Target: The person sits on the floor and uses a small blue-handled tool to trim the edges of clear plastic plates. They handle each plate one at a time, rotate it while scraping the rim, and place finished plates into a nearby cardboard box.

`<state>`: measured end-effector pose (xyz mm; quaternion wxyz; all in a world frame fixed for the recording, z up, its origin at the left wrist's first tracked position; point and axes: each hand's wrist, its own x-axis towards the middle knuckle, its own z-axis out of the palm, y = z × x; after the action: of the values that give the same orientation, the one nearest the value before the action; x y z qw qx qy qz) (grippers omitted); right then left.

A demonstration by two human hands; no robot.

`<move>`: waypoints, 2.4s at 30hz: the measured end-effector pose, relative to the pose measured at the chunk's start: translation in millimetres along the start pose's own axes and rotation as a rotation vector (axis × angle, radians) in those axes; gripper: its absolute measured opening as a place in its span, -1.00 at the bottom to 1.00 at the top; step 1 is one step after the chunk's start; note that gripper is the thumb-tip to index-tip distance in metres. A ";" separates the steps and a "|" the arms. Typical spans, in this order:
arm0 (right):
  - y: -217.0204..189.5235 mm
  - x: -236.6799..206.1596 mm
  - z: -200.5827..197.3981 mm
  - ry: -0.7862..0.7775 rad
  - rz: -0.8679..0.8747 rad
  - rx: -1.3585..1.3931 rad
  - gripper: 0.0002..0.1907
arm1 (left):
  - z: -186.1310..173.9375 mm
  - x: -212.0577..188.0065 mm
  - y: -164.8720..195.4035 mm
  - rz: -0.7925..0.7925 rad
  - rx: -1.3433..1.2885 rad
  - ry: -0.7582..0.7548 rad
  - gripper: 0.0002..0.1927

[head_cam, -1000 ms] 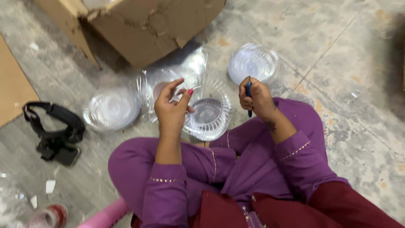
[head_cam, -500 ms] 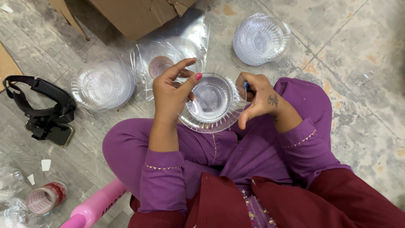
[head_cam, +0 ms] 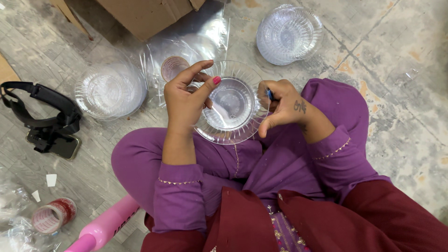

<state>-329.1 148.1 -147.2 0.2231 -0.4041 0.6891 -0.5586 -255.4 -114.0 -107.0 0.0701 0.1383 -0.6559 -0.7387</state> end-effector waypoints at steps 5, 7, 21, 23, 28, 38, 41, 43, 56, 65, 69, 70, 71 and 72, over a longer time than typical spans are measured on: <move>0.1 -2.9 -1.4 -0.023 0.021 0.049 -0.27 | 1.4 -0.7 0.7 -0.011 -0.001 -0.019 -0.62; -0.3 -3.8 -0.9 -0.001 0.091 0.107 -0.27 | 1.6 -0.8 2.1 -0.039 -0.013 -0.017 -0.61; 14.9 -3.3 3.6 0.060 -0.003 -0.060 -0.30 | -0.1 -0.3 2.9 -0.040 0.004 0.037 -0.61; 16.8 -4.4 4.0 0.076 0.004 -0.115 -0.31 | -0.3 0.4 1.5 -0.046 0.021 0.056 -0.60; 19.9 -4.2 4.7 0.105 -0.003 -0.250 -0.31 | 0.1 2.7 -2.4 -0.042 0.043 0.099 -0.60; 15.1 -4.1 13.0 0.121 -0.002 -0.272 -0.40 | 2.8 4.6 -12.9 0.012 0.057 0.175 -0.58; 13.1 -3.0 16.4 0.133 -0.004 -0.277 -0.43 | 1.6 6.0 -16.5 0.012 0.034 0.192 -0.58; 12.8 -2.3 18.0 0.152 -0.024 -0.289 -0.44 | 0.9 6.5 -19.1 0.008 0.026 0.208 -0.58; 24.5 2.6 26.0 0.156 -0.166 -0.492 -0.45 | 7.7 16.9 -33.7 0.082 -0.015 0.367 -0.58; 28.4 18.9 20.5 0.538 0.292 0.517 -0.80 | 15.3 18.4 -36.9 0.183 0.008 0.254 -0.66; 32.6 24.1 16.0 0.726 0.256 0.460 -0.79 | 20.4 15.6 -37.6 0.269 0.280 0.253 -0.66; 33.4 23.8 15.4 0.766 0.237 0.423 -0.79 | 21.7 14.6 -37.5 0.281 0.390 0.279 -0.67; 34.2 23.3 14.9 0.786 0.238 0.415 -0.79 | 22.9 13.6 -37.0 0.293 0.501 0.305 -0.67; 34.8 22.5 14.6 0.806 0.239 0.407 -0.79 | 23.9 12.7 -36.4 0.317 0.487 0.301 -0.68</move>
<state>-341.7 123.0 -181.0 0.0748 -0.0207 0.6390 -0.7653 -271.7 -90.2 -142.0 0.2454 0.1550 -0.8088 -0.5114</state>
